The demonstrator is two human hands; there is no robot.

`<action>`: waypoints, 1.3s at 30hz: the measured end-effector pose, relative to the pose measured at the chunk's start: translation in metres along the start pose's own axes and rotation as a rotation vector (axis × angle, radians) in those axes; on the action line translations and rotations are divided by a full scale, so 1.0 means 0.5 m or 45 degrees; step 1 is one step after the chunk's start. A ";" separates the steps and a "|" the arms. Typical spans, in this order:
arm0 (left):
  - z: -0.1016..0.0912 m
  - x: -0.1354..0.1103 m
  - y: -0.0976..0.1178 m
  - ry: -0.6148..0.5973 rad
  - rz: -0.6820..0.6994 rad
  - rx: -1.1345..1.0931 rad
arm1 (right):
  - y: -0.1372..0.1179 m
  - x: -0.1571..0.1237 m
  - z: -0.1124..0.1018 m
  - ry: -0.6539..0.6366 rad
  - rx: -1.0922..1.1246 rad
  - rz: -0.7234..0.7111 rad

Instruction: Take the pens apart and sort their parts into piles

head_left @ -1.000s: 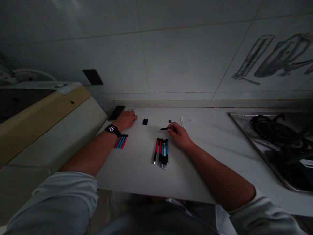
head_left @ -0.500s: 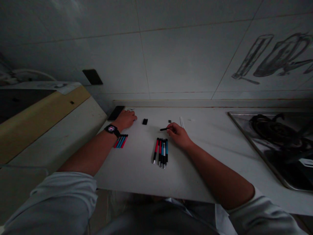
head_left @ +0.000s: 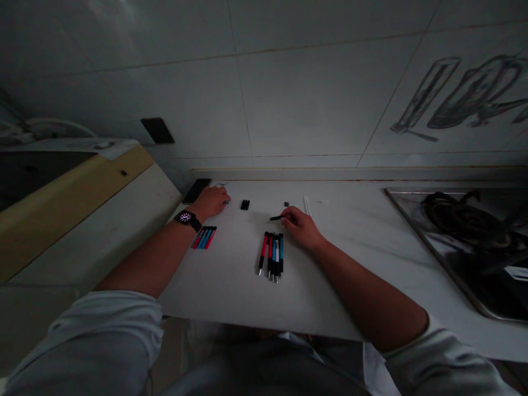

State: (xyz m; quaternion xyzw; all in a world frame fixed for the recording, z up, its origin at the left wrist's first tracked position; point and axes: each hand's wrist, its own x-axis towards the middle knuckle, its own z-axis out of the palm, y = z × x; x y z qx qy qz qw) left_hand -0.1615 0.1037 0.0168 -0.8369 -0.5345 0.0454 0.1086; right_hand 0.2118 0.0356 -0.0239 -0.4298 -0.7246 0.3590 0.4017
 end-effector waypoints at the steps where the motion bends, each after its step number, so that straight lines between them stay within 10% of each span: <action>1: 0.000 -0.001 0.001 0.002 0.002 -0.006 | -0.001 0.000 0.000 -0.002 0.004 0.002; 11: -0.048 -0.003 0.028 0.101 -0.016 -0.039 | 0.016 0.006 0.006 0.021 0.076 0.023; 22: -0.172 0.010 0.263 0.369 0.679 -0.463 | -0.009 0.018 0.003 -0.082 0.533 0.158; 39: -0.168 0.008 0.271 0.414 0.655 -0.607 | -0.025 0.008 0.000 -0.177 0.687 0.219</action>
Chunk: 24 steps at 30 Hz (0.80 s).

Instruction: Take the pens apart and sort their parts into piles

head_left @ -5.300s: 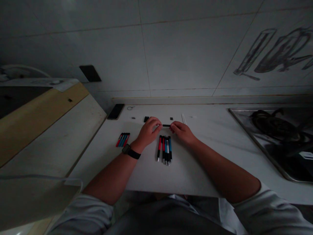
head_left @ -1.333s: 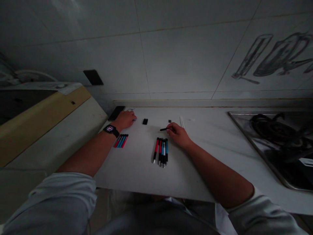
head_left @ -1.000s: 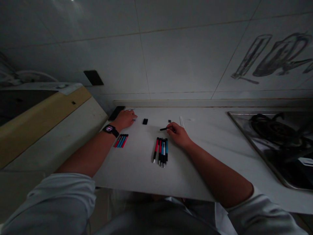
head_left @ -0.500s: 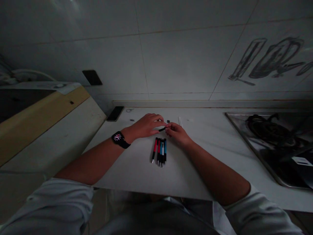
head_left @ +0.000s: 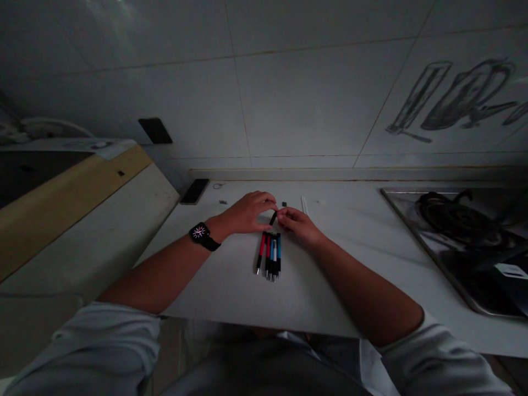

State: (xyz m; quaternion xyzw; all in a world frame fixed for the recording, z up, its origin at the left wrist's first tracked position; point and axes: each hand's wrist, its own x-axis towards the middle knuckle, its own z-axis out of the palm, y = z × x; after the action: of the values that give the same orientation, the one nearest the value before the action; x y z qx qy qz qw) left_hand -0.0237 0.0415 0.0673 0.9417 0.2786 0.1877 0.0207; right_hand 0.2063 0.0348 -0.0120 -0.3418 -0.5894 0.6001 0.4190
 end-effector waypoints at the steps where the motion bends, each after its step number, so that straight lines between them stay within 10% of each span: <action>1: -0.004 -0.005 -0.014 0.012 -0.040 0.001 | 0.000 0.000 -0.001 0.019 -0.009 -0.002; 10: 0.048 -0.069 -0.186 -0.084 -0.427 0.182 | 0.011 0.004 -0.004 0.052 -0.118 -0.025; 24: 0.077 -0.069 -0.233 -0.192 -0.567 0.172 | 0.002 0.000 -0.003 0.019 -0.192 -0.021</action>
State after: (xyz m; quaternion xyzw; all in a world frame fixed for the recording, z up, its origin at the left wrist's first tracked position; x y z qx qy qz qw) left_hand -0.0968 0.1241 0.0029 0.8675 0.4891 0.0886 0.0193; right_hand 0.2074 0.0354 -0.0131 -0.3720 -0.6325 0.5481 0.4014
